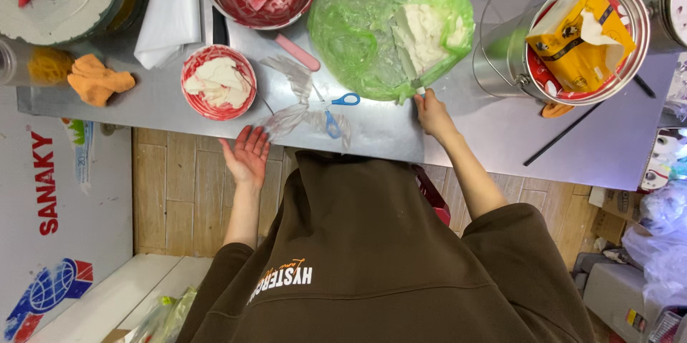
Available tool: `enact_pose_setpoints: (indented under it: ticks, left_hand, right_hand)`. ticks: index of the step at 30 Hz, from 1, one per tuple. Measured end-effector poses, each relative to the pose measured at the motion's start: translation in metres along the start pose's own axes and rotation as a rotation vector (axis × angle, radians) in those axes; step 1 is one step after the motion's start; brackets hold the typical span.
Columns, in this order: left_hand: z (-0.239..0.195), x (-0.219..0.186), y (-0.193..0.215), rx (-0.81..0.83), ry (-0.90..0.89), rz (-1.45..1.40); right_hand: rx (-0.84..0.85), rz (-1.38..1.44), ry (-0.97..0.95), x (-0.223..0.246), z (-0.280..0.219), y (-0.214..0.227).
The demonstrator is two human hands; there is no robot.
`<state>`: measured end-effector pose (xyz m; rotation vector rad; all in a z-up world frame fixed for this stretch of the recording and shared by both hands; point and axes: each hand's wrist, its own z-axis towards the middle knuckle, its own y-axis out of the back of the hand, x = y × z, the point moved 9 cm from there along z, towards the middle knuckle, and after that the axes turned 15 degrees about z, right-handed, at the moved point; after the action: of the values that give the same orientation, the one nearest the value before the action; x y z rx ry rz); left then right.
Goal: The person scoops white frosting from a bag with a palette knife and places it into a small red bowl, then uses the palette knife and a spoon to spread and smooth the frosting inside the bowl.
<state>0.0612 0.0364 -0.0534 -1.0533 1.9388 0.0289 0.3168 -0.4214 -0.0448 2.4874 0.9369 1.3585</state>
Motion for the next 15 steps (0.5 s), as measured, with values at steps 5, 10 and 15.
enact_pose_setpoints:
  ticks: [5, 10, 15]
  left_hand:
    - [-0.007, -0.005, 0.004, -0.018, -0.015, 0.0]
    - [-0.005, -0.011, 0.004, -0.02, -0.03, -0.007]
    - [-0.006, -0.006, 0.0, -0.017, -0.014, -0.007]
  right_hand:
    - [0.171, 0.35, -0.057, -0.013, -0.002, 0.0]
    - [-0.353, -0.246, 0.456, 0.04, -0.044, 0.028]
    - [-0.464, -0.368, 0.479, 0.077, -0.074, 0.018]
